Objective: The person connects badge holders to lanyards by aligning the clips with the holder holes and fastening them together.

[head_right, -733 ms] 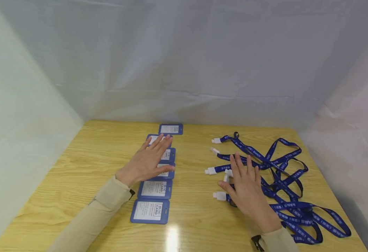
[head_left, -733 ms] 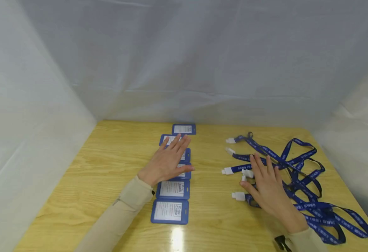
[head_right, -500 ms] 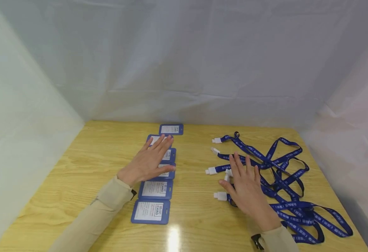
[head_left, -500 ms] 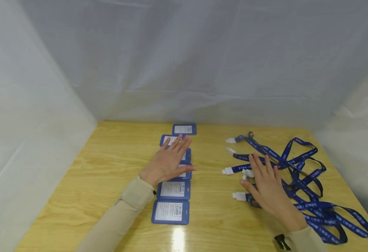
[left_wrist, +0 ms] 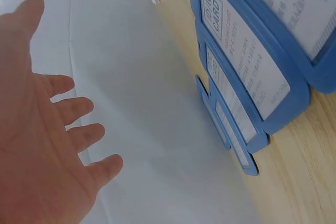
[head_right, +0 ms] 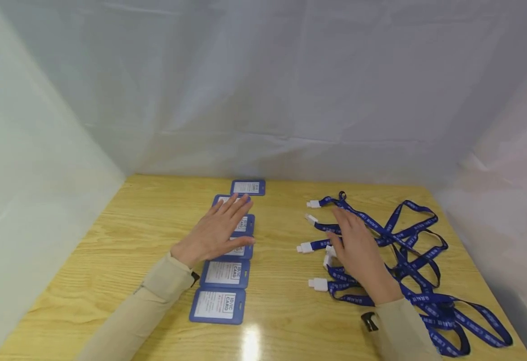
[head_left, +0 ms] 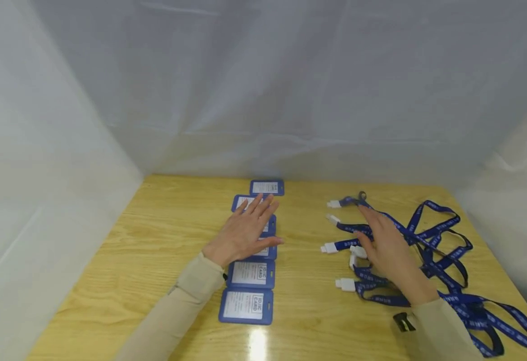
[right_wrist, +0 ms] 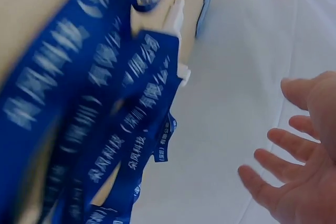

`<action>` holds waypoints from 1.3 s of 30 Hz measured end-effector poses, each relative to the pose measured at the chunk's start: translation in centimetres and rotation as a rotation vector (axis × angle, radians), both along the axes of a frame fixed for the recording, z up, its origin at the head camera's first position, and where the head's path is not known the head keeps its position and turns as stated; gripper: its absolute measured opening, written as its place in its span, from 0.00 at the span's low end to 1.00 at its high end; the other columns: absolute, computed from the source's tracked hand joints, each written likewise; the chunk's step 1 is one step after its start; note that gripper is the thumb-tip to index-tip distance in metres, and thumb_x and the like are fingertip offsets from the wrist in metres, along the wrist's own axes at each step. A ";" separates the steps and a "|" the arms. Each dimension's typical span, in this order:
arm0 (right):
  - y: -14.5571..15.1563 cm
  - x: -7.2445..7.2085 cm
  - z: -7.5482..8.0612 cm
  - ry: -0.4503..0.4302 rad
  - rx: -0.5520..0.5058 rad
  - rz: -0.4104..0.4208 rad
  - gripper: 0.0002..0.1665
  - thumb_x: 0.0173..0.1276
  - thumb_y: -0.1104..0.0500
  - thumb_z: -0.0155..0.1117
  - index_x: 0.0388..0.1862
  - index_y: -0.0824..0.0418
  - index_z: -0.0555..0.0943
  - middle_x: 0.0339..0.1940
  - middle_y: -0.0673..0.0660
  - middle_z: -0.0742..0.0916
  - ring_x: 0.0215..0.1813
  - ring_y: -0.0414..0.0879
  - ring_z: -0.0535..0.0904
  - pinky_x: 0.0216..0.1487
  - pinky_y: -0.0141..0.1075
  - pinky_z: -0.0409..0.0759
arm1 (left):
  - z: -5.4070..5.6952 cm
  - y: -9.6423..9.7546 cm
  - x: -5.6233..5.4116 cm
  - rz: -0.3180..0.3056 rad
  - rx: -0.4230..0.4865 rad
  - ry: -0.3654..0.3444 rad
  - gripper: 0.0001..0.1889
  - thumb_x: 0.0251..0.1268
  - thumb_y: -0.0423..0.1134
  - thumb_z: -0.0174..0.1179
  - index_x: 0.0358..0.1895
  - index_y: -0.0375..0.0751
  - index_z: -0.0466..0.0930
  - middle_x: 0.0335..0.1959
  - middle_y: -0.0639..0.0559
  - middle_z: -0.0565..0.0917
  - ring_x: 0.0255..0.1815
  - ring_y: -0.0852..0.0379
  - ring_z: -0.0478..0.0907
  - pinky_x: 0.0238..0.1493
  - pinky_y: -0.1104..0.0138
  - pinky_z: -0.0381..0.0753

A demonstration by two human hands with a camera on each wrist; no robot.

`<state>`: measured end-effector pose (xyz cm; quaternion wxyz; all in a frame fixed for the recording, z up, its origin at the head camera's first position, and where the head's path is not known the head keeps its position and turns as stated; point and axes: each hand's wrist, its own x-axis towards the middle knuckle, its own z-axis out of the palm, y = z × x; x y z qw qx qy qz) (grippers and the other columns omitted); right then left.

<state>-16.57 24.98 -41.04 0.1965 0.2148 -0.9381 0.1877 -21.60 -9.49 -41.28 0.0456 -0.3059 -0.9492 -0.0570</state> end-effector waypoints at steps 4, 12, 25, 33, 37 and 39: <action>0.3 -2.5 0.7 -0.115 -0.029 0.000 0.35 0.73 0.62 0.65 0.75 0.68 0.66 0.68 0.75 0.75 0.64 0.71 0.74 0.57 0.66 0.77 | 0.3 -0.2 0.2 0.006 0.005 -0.027 0.47 0.71 0.72 0.43 0.83 0.46 0.47 0.84 0.46 0.49 0.84 0.45 0.47 0.81 0.46 0.52; 0.3 -8.4 0.9 -0.360 -0.005 0.011 0.32 0.75 0.62 0.61 0.75 0.69 0.66 0.70 0.74 0.74 0.68 0.71 0.72 0.64 0.65 0.74 | 0.6 -0.6 0.6 0.027 0.001 -0.061 0.45 0.72 0.70 0.46 0.82 0.47 0.50 0.84 0.47 0.50 0.83 0.44 0.50 0.80 0.45 0.55; -0.3 -13.8 -1.8 -0.413 0.092 0.030 0.32 0.71 0.65 0.64 0.71 0.75 0.69 0.69 0.76 0.74 0.68 0.72 0.70 0.68 0.64 0.71 | 0.7 -1.3 0.7 0.056 -0.069 -0.047 0.45 0.72 0.73 0.40 0.82 0.48 0.53 0.83 0.46 0.51 0.83 0.45 0.51 0.80 0.47 0.56; 1.1 -13.6 -3.3 -0.438 0.190 0.021 0.29 0.72 0.60 0.65 0.67 0.74 0.73 0.64 0.75 0.79 0.64 0.71 0.75 0.64 0.64 0.74 | -0.1 -1.0 1.0 0.057 -0.027 -0.085 0.43 0.72 0.71 0.45 0.82 0.51 0.53 0.84 0.48 0.46 0.83 0.45 0.48 0.80 0.46 0.54; 1.5 -13.3 -4.1 -0.415 0.218 -0.003 0.26 0.73 0.58 0.65 0.64 0.70 0.78 0.61 0.72 0.82 0.60 0.69 0.78 0.59 0.64 0.78 | -0.3 -0.8 1.1 0.058 -0.020 -0.074 0.42 0.72 0.71 0.45 0.81 0.52 0.54 0.84 0.48 0.47 0.83 0.45 0.49 0.80 0.46 0.55; 1.7 -13.1 -4.3 -0.399 0.223 -0.022 0.24 0.73 0.56 0.66 0.63 0.69 0.80 0.58 0.72 0.83 0.58 0.68 0.80 0.56 0.64 0.79 | -0.4 -0.7 1.0 0.054 -0.030 -0.063 0.42 0.72 0.72 0.43 0.81 0.53 0.55 0.84 0.48 0.47 0.83 0.45 0.49 0.80 0.47 0.56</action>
